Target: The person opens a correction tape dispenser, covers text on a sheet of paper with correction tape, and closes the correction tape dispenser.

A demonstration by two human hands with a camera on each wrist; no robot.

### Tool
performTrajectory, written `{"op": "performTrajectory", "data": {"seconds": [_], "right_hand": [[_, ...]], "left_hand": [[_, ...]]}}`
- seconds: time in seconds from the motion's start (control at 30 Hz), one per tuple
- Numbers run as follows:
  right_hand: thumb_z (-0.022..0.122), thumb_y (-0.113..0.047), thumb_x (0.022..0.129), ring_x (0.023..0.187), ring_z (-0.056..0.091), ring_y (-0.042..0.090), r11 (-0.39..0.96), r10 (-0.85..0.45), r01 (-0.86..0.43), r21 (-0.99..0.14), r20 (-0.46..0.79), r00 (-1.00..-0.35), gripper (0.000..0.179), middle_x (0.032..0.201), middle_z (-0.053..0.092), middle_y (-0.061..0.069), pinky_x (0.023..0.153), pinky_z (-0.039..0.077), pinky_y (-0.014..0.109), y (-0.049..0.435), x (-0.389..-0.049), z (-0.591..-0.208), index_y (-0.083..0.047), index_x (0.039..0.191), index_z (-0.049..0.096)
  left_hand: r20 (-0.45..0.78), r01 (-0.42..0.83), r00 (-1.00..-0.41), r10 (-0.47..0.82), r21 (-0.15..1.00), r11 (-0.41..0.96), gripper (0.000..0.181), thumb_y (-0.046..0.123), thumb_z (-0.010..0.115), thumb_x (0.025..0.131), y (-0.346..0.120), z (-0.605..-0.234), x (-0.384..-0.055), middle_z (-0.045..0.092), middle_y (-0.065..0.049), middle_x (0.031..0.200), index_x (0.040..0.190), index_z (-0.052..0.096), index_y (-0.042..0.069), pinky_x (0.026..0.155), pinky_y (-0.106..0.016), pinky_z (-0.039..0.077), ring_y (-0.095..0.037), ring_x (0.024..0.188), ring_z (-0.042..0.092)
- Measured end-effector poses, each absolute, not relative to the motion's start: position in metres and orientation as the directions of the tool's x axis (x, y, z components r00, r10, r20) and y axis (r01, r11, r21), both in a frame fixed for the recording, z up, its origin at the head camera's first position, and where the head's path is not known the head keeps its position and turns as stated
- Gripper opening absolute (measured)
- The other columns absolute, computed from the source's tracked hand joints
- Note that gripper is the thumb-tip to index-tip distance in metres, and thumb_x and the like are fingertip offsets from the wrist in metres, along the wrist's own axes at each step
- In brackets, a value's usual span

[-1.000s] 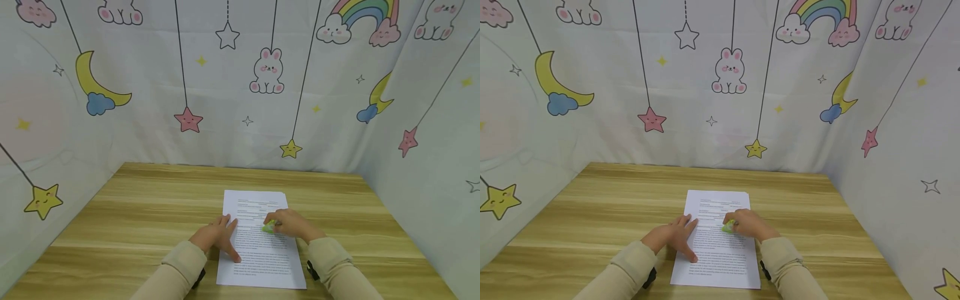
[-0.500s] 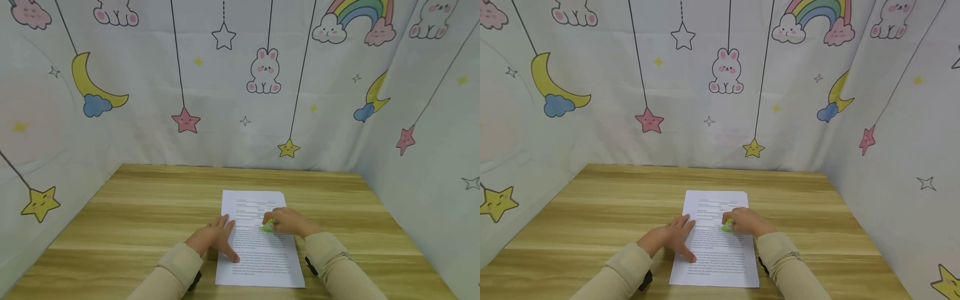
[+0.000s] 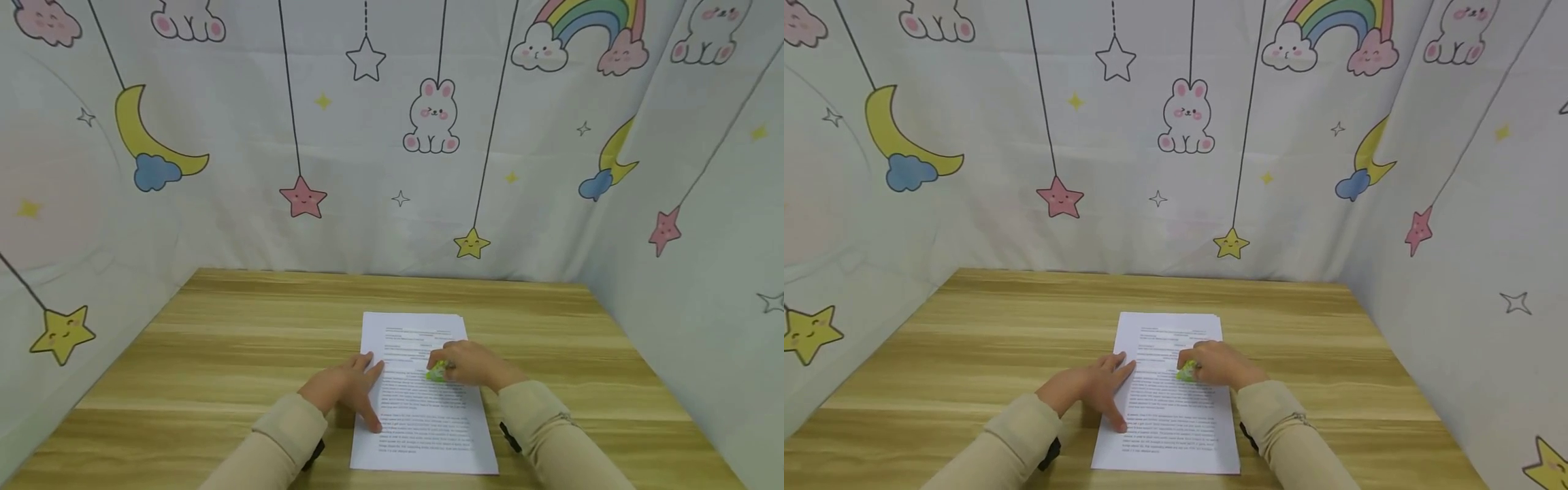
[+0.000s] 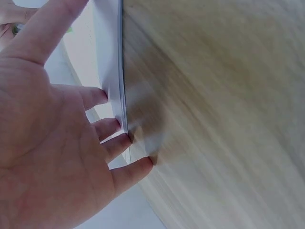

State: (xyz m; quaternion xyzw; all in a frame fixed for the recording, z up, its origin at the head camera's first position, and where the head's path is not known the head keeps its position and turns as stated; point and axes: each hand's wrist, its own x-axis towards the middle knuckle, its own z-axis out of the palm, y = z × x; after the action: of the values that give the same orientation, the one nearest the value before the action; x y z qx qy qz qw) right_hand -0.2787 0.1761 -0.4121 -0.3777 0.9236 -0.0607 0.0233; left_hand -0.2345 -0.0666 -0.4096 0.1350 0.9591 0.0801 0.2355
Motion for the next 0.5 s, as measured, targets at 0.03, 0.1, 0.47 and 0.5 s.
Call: {"op": "performTrajectory", "data": {"seconds": [0.03, 0.1, 0.47, 0.5], "right_hand": [[0.062, -0.005, 0.079, 0.079, 0.059, 0.013, 0.696, -0.711, -0.706, -0.128, 0.009, -0.703, 0.023, 0.088, 0.065, -0.001, 0.068, 0.048, 0.029, 0.176, -0.279, -0.413, -0.021, 0.095, 0.067], [0.062, -0.003, 0.079, 0.078, 0.060, 0.013, 0.680, -0.727, -0.724, -0.120, 0.018, -0.686, 0.024, 0.087, 0.065, 0.000, 0.067, 0.048, 0.028, 0.176, -0.279, -0.414, -0.020, 0.094, 0.067], [0.059, -0.003, 0.081, 0.081, 0.058, 0.011, 0.714, -0.697, -0.692, -0.106, -0.024, -0.716, 0.024, 0.092, 0.066, -0.002, 0.072, 0.048, 0.031, 0.186, -0.276, -0.407, -0.022, 0.094, 0.066], [0.059, -0.004, 0.081, 0.081, 0.057, 0.011, 0.719, -0.693, -0.687, -0.108, -0.025, -0.721, 0.024, 0.092, 0.066, -0.002, 0.073, 0.048, 0.031, 0.186, -0.276, -0.407, -0.022, 0.094, 0.066]], "left_hand": [[-0.437, 0.219, -0.850, 0.294, 0.214, 0.952, 0.109, 0.053, 0.079, 0.060, -0.067, -0.410, -0.234, 0.011, -0.006, 0.155, 0.147, 0.022, 0.020, 0.107, -0.056, 0.026, -0.029, 0.142, 0.013], [-0.444, 0.220, -0.846, 0.296, 0.215, 0.951, 0.109, 0.053, 0.079, 0.061, -0.068, -0.410, -0.234, 0.010, -0.005, 0.155, 0.147, 0.022, 0.020, 0.107, -0.056, 0.026, -0.028, 0.142, 0.012], [-0.424, 0.231, -0.853, 0.304, 0.216, 0.949, 0.108, 0.052, 0.080, 0.060, -0.065, -0.409, -0.235, 0.014, -0.008, 0.154, 0.147, 0.024, 0.019, 0.107, -0.054, 0.028, -0.029, 0.141, 0.016], [-0.423, 0.228, -0.854, 0.302, 0.218, 0.949, 0.108, 0.051, 0.080, 0.060, -0.065, -0.409, -0.234, 0.014, -0.008, 0.154, 0.146, 0.025, 0.019, 0.107, -0.054, 0.027, -0.030, 0.141, 0.016]]}}
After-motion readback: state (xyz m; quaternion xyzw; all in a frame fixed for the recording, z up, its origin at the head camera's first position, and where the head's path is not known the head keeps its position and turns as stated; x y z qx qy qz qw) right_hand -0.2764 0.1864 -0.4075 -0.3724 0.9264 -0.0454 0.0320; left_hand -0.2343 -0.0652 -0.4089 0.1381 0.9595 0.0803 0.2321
